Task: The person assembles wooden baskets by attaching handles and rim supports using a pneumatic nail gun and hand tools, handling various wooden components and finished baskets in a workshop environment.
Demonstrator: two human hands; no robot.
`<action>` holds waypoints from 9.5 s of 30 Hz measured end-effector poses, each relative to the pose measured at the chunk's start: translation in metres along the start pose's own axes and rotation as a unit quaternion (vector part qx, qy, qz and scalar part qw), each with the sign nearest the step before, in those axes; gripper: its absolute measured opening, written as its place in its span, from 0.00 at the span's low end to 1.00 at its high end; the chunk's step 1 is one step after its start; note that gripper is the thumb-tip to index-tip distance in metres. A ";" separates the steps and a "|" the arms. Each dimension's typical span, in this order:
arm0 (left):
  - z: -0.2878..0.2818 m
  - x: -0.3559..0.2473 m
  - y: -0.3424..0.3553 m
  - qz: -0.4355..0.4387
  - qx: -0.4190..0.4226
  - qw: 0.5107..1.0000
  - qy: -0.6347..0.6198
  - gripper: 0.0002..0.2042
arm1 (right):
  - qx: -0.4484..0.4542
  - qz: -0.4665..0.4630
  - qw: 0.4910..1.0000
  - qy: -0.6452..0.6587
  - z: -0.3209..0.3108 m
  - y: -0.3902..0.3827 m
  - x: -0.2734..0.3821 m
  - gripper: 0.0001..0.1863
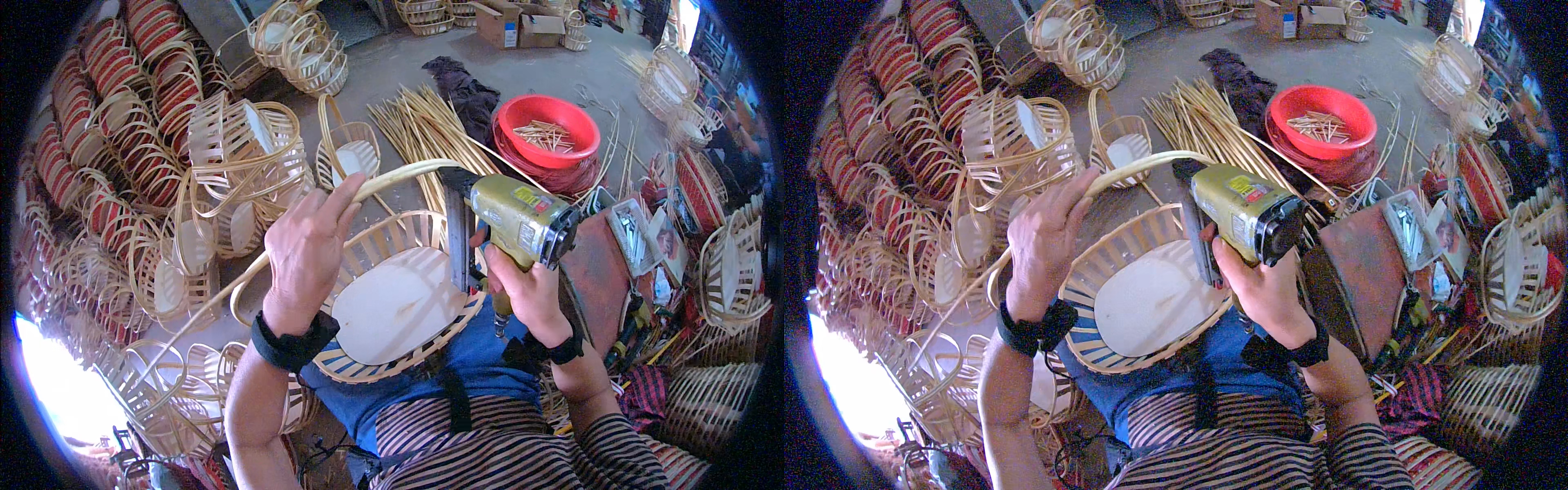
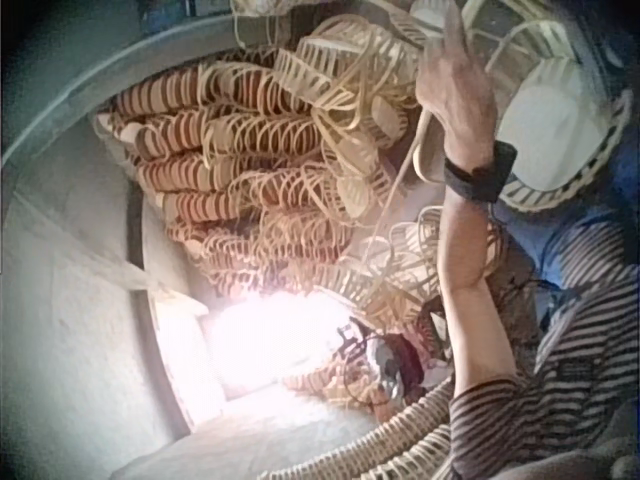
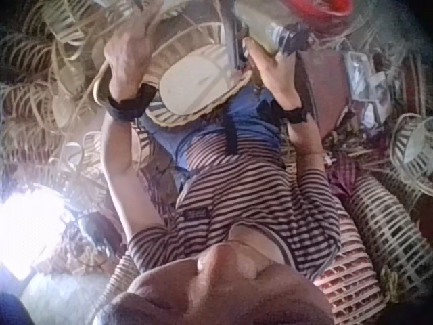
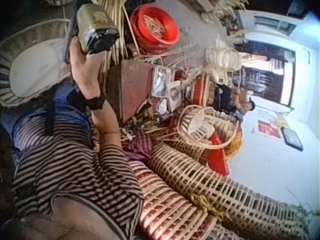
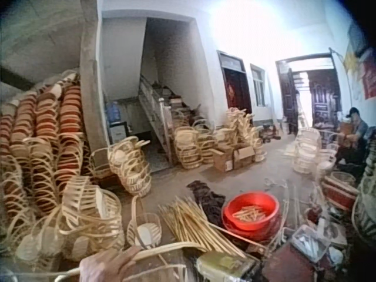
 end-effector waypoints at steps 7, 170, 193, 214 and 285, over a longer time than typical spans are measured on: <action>-0.021 0.062 -0.035 -0.072 0.097 0.989 -0.083 0.15 | -0.024 -0.041 0.999 -0.021 -0.003 0.012 0.010 0.12; 0.067 0.034 -0.064 -0.136 -0.078 0.878 -0.452 0.10 | 0.198 -0.149 0.882 -0.401 0.045 0.011 0.086 0.14; 0.058 0.024 -0.059 -0.124 -0.076 0.884 -0.444 0.13 | 0.146 -0.026 0.967 -0.210 0.035 0.019 0.089 0.12; 0.042 0.032 -0.044 -0.133 -0.197 0.896 -0.375 0.07 | 0.346 -0.141 0.855 -0.360 0.088 0.006 0.074 0.30; 0.042 0.095 -0.171 -0.457 0.065 0.820 -0.339 0.16 | 0.052 0.434 0.757 -0.486 -0.103 -0.061 -0.316 0.11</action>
Point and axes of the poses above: each hand's wrist, its own y-axis towards the middle knuckle, its own z-axis out of the palm, x = y × z, the point moved 9 cm from there along y, towards the middle knuckle, and after that the axes turned 15 degrees about x, right-handed, at the moved point
